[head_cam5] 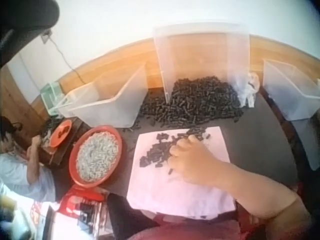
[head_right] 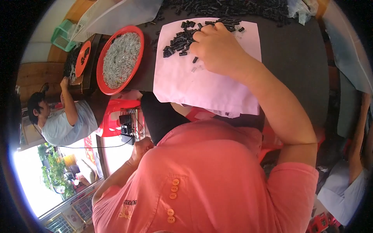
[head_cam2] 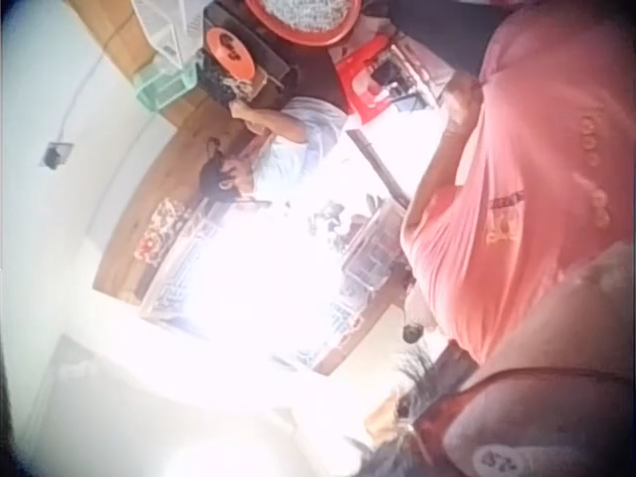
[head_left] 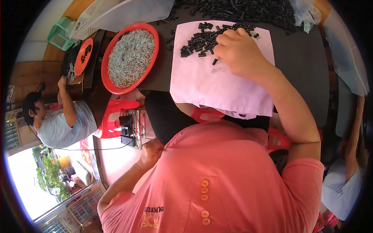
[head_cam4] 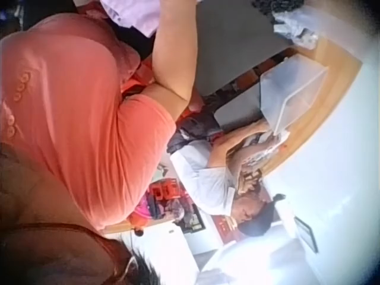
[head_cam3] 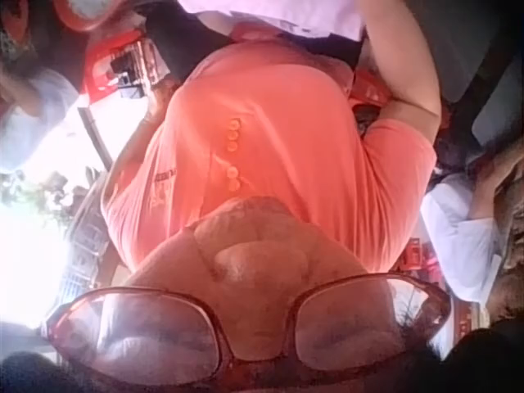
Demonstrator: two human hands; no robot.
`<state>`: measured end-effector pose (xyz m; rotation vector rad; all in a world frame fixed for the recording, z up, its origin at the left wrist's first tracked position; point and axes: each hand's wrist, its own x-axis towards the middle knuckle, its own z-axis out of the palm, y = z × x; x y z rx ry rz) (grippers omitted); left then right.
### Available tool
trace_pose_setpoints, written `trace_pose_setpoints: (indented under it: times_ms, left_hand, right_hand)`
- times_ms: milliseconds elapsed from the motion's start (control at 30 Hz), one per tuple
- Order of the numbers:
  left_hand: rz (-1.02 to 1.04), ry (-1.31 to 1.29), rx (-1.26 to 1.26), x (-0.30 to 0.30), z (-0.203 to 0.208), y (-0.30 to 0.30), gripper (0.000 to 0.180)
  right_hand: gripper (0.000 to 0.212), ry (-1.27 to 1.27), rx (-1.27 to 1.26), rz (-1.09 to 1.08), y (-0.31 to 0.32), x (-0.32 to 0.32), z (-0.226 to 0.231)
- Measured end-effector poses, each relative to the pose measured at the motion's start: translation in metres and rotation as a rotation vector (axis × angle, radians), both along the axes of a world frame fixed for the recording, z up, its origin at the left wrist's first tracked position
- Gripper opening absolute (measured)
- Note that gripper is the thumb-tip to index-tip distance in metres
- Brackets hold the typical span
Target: The person inserts small metal pins into plastic housings by hand at a workbench.
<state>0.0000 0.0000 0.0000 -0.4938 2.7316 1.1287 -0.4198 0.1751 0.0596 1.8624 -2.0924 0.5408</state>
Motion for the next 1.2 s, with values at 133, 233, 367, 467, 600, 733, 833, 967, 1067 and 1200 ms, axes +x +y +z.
trace_pose_setpoints:
  times_ms: [133,233,367,467,600,733,833,967,1067,1200]
  left_hand:
    - [-0.104,-0.154,0.176,-0.035,0.028,-0.004,0.004]
    - [0.112,-0.261,0.472,-0.071,0.068,-0.001,0.003]
    - [0.019,0.106,0.302,-0.126,0.116,0.011,0.004]
    - [-0.162,0.471,-0.036,-0.18,0.115,0.016,0.006]
    - [-0.213,0.759,-0.279,-0.252,0.1,0.035,0.008]
    - [-0.3,0.804,-0.566,-0.294,0.077,0.043,0.012]
    - [-0.317,0.742,-0.732,-0.299,0.067,0.046,0.012]
    - [-0.303,0.731,-0.779,-0.3,0.066,0.046,0.011]
    - [-0.34,0.726,-0.804,-0.303,0.068,0.046,0.011]
    - [-0.404,0.753,-0.838,-0.31,0.066,0.043,0.01]
  right_hand:
    - [0.012,0.095,0.009,-0.048,0.003,0.005,0.008]
    - [0.012,0.085,-0.005,-0.037,0.008,0.001,0.008]
    - [0.013,0.085,0.004,-0.02,0.005,-0.001,0.007]
    - [0.013,0.018,-0.059,-0.041,0.003,-0.007,0.003]
    - [0.01,-0.042,-0.195,-0.072,0.001,-0.01,0.007]
    - [0.004,-0.092,-0.325,-0.08,0.001,-0.014,0.008]
    - [0.004,-0.094,-0.272,-0.093,0.003,-0.013,0.013]
    - [0.004,-0.1,-0.233,-0.113,0.006,-0.012,0.017]
    - [0.005,-0.103,-0.252,-0.115,0.006,-0.011,0.016]
    - [0.005,-0.062,-0.238,-0.135,0.004,-0.012,0.014]
